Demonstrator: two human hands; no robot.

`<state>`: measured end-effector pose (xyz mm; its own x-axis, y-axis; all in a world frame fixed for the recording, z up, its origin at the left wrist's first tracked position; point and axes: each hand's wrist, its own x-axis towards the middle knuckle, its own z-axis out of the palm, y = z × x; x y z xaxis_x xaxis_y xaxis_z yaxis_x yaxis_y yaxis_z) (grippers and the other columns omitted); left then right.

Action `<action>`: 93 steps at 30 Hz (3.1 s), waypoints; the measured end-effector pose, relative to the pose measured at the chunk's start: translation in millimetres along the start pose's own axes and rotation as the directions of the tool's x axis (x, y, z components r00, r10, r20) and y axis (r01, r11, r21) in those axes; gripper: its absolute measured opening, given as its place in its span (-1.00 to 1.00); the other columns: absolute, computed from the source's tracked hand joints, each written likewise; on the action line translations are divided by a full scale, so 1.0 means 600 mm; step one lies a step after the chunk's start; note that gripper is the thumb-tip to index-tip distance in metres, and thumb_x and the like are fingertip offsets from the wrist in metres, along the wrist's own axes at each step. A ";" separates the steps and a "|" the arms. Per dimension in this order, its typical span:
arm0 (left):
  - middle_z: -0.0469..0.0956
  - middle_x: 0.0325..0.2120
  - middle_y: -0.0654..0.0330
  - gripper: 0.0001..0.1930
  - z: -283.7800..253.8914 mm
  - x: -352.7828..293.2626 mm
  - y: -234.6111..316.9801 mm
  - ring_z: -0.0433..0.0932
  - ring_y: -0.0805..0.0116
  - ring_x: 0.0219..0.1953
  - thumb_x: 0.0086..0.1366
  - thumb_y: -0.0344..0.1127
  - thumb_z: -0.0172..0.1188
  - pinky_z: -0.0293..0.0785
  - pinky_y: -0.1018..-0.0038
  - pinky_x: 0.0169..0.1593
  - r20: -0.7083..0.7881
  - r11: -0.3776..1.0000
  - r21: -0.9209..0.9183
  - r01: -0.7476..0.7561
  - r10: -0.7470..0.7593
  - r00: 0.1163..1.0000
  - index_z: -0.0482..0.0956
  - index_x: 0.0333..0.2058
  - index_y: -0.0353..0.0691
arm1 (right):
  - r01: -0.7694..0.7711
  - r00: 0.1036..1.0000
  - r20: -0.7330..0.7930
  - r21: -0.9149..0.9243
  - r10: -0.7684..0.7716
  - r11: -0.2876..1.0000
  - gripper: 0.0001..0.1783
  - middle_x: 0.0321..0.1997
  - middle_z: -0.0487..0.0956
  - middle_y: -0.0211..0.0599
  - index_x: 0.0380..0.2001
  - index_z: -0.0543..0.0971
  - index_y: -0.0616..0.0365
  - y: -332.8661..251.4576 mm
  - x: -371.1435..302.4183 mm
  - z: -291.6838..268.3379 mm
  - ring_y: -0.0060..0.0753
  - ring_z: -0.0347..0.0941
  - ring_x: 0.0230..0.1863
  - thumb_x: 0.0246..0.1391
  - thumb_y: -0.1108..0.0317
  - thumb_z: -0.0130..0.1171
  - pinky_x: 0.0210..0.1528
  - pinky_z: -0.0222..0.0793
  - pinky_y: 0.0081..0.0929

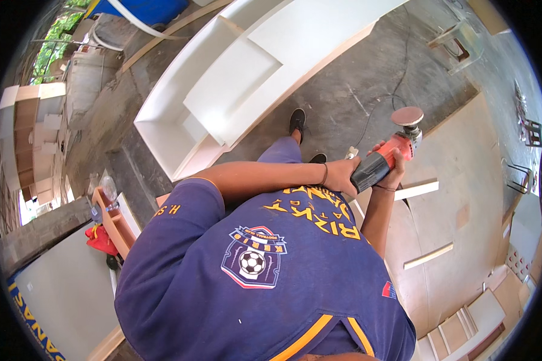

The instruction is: The person sands the edges and surfaces of white wooden cabinet panels using an electric disc sander and then moves the larger assembly aside.

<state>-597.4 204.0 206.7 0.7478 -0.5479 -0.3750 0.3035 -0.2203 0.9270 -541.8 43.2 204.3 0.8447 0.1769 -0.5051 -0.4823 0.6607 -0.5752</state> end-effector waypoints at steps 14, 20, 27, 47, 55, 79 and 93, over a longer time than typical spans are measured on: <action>0.48 -0.30 -0.11 -0.33 -0.032 -0.160 -0.051 0.50 0.14 -0.21 -0.17 -0.19 0.29 0.39 0.42 -0.12 0.012 0.988 0.062 0.139 -0.140 0.990 0.27 -0.10 -0.44 | -0.024 0.999 -0.027 0.016 0.024 1.000 -0.50 -0.32 0.45 -0.16 -0.23 0.38 0.32 0.153 -0.060 0.038 -0.26 0.44 -0.29 -0.16 0.14 0.16 -0.24 0.46 -0.23; 0.48 -0.21 -0.09 -0.29 -0.094 -0.264 -0.104 0.49 0.16 -0.16 -0.15 -0.12 0.33 0.37 0.42 -0.08 0.095 0.998 0.008 0.058 -0.058 0.994 0.31 -0.06 -0.42 | -0.079 0.994 -0.068 0.021 0.081 0.997 -0.50 -0.34 0.47 -0.17 -0.25 0.40 0.31 0.262 -0.077 0.060 -0.27 0.47 -0.30 -0.15 0.11 0.17 -0.24 0.47 -0.23; 0.53 -0.17 0.00 -0.32 -0.224 -0.441 -0.282 0.49 0.22 -0.07 0.01 0.02 0.28 0.36 0.42 0.04 0.069 0.963 -0.217 0.158 -0.147 0.987 0.41 -0.07 -0.49 | -0.234 0.941 -0.224 0.106 0.252 0.966 -0.51 -0.35 0.48 -0.15 -0.24 0.40 0.33 0.394 -0.157 0.115 -0.25 0.49 -0.31 -0.14 0.14 0.21 -0.28 0.53 -0.24; -0.78 0.21 -0.19 0.36 -0.451 -0.373 -0.528 -0.80 -0.10 0.27 -0.20 0.53 0.12 -0.58 -0.30 0.16 -0.578 0.513 0.271 0.814 -0.590 0.564 -0.64 0.25 -0.03 | -0.693 0.588 -0.292 0.298 0.754 0.656 -0.53 -0.44 0.51 -0.12 -0.26 0.37 0.26 0.693 -0.178 0.140 -0.26 0.54 -0.49 -0.14 0.16 0.25 -0.46 0.56 -0.23; -0.85 0.18 -0.19 0.37 -0.453 -0.364 -0.530 -0.85 -0.12 0.24 -0.22 0.53 0.13 -0.58 -0.32 0.14 -0.554 0.498 0.257 0.828 -0.626 0.549 -0.67 0.24 -0.02 | -0.678 0.620 -0.319 0.241 0.716 0.695 -0.56 -0.43 0.50 -0.13 -0.24 0.37 0.22 0.694 -0.157 0.165 -0.25 0.54 -0.47 -0.12 0.17 0.23 -0.45 0.57 -0.23; -0.85 0.18 -0.20 0.39 -0.451 -0.361 -0.526 -0.81 -0.14 0.25 -0.22 0.50 0.16 -0.50 -0.30 0.17 -0.541 0.459 0.243 0.854 -0.667 0.512 -0.67 0.24 -0.07 | -0.687 0.633 -0.338 0.169 0.697 0.706 -0.62 -0.49 0.51 -0.20 -0.31 0.40 0.16 0.688 -0.142 0.170 -0.30 0.53 -0.52 -0.13 0.16 0.23 -0.51 0.53 -0.30; -0.84 0.18 -0.18 0.40 -0.455 -0.359 -0.528 -0.82 -0.09 0.26 -0.23 0.52 0.15 -0.47 -0.27 0.20 -0.528 0.397 0.257 0.881 -0.706 0.472 -0.68 0.23 -0.05 | -0.698 0.630 -0.313 0.174 0.711 0.695 -0.60 -0.51 0.53 -0.14 -0.35 0.40 0.20 0.651 -0.063 0.155 -0.31 0.53 -0.54 -0.15 0.13 0.22 -0.50 0.52 -0.32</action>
<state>-693.3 612.2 -6.8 0.4503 0.3228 -0.8325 0.6274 -0.7778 0.0378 -740.3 362.5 58.7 0.1165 0.3532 -0.9283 -0.8844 0.4622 0.0648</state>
